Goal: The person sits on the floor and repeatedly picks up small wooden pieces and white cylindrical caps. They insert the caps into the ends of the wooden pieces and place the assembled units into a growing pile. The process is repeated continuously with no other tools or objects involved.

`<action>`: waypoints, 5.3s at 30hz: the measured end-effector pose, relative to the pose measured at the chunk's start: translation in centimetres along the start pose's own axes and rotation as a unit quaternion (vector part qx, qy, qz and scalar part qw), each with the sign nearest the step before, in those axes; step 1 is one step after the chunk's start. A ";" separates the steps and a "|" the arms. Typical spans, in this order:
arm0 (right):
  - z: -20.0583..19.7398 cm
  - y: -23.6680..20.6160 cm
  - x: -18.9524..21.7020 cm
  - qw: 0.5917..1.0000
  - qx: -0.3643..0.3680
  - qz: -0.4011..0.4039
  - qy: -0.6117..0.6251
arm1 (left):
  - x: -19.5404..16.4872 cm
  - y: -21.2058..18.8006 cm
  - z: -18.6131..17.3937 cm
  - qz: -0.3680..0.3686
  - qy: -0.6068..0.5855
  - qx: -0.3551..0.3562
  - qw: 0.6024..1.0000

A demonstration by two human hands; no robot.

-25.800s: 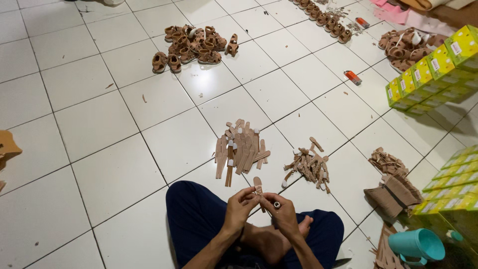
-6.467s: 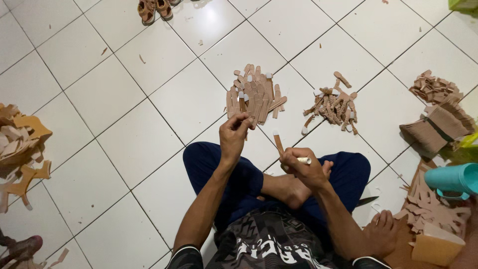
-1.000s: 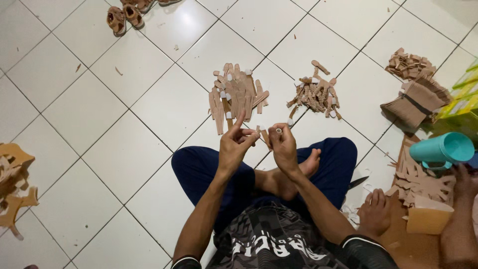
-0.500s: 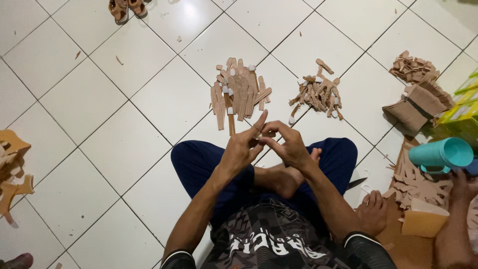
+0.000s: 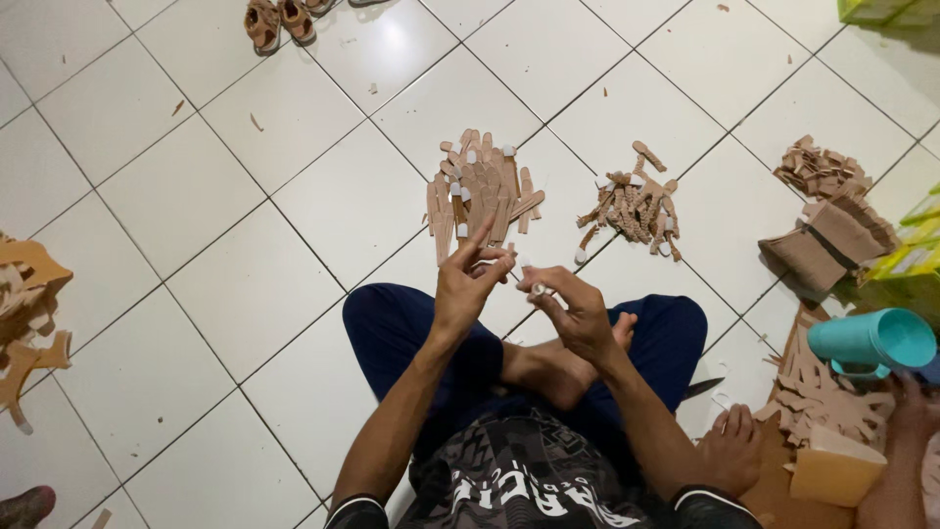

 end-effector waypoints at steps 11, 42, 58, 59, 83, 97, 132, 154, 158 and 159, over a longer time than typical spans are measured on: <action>1.0 -2.1 -5.0 0.912 -0.195 0.166 0.320 | -0.6 -1.0 0.7 0.063 -0.025 -0.125 0.990; 3.2 -0.6 -3.2 0.819 -0.179 0.162 0.520 | -0.6 -2.1 -1.2 0.094 -0.065 -0.149 0.982; 0.0 -0.9 -2.3 0.993 -0.073 0.085 -0.030 | 1.1 2.0 -4.7 -0.001 0.101 -0.041 0.994; 0.2 -1.0 -2.7 0.988 -0.043 0.147 -0.019 | 1.0 1.1 -3.6 0.020 0.136 0.007 0.990; 1.8 -3.4 -8.8 0.958 -0.100 0.266 0.040 | 8.7 0.6 0.2 -0.093 -0.058 -0.028 0.994; -4.2 -3.2 -19.8 0.910 -0.041 0.386 -0.146 | 16.9 4.7 -6.5 -0.213 -0.143 -0.077 0.964; 8.6 0.0 -17.0 0.931 0.146 0.306 0.132 | 14.8 7.8 -4.7 -0.119 0.096 -0.097 0.983; -5.9 2.6 -21.2 0.926 -0.168 0.339 -0.001 | 11.6 8.0 0.8 -0.124 -0.153 -0.059 0.979; -2.2 3.0 -16.6 0.957 -0.071 0.270 0.082 | 10.1 7.5 1.9 -0.095 -0.128 -0.076 0.984; -1.7 3.2 -15.3 0.963 -0.052 0.251 0.087 | 9.6 7.2 2.2 -0.087 -0.127 -0.082 0.985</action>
Point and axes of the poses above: each hand's wrist, its own y-axis towards the middle knuckle, its own z-axis out of the palm, x = y × z, the point moved 6 cm from there along y, towards the middle knuckle, and after that the axes turned 8 degrees about -z, right-handed, at the moved point
